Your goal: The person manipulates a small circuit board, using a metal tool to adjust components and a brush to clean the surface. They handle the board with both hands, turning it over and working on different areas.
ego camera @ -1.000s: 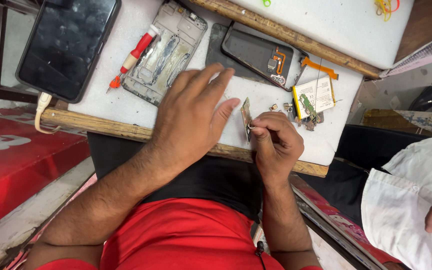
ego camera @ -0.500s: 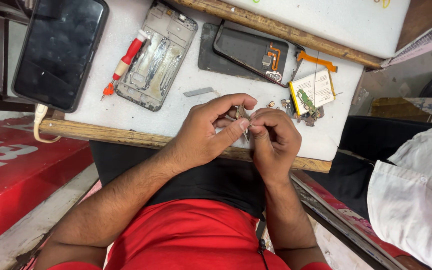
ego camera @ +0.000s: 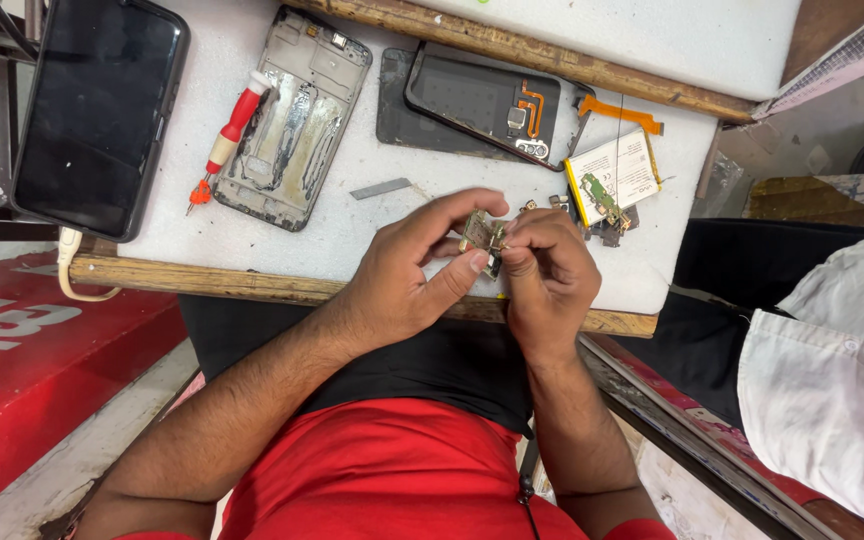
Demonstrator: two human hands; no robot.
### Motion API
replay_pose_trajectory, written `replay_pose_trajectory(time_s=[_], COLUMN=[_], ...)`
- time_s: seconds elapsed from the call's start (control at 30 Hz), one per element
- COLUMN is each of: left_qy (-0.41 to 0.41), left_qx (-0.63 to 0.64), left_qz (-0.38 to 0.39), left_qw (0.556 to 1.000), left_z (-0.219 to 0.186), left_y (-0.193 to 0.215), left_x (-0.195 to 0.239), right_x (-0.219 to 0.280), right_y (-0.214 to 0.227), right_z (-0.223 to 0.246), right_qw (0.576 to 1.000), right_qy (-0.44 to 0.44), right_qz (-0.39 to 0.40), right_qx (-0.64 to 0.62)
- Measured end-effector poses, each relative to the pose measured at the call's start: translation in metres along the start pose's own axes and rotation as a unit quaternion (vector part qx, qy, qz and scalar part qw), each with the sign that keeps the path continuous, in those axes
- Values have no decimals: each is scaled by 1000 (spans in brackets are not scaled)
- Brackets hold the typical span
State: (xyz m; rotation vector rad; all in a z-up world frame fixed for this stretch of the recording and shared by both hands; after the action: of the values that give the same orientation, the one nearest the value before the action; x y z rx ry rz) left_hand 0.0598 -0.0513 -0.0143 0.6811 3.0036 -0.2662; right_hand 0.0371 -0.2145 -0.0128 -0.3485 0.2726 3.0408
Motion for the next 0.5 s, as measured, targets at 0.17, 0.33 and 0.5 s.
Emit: replay_pose_trajectory(time_s=[0.17,0.33,0.5], left_qy=[15,-27,-17], left_qx=[76,8,2], left_qz=[-15,-29,-25], left_qw=[997,999,1000], left_z=[7,2,2], left_y=[3,3,-2], left_x=[-1,-1,-2], right_x=[-3,-6,-1], right_y=[-7,-12,-14], right_z=[7,14,28], right_qw=[995,991,971], right_qy=[5,18,79], right_qz=[4,1,-42], right_qx=[103,133,221])
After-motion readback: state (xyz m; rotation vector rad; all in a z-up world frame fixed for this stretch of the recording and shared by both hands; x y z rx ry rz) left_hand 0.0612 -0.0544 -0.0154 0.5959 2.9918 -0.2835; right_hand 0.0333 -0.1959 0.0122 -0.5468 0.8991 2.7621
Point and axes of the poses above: each hand's wrist, its own x-axis away from the middle knuckle, its own y-axis out of the back of the hand, z = x × y, the point moved 7 cm from there along -x, towards the middle knuckle, and after that the axes turned 1 degree about x, right-handed, at the moved point
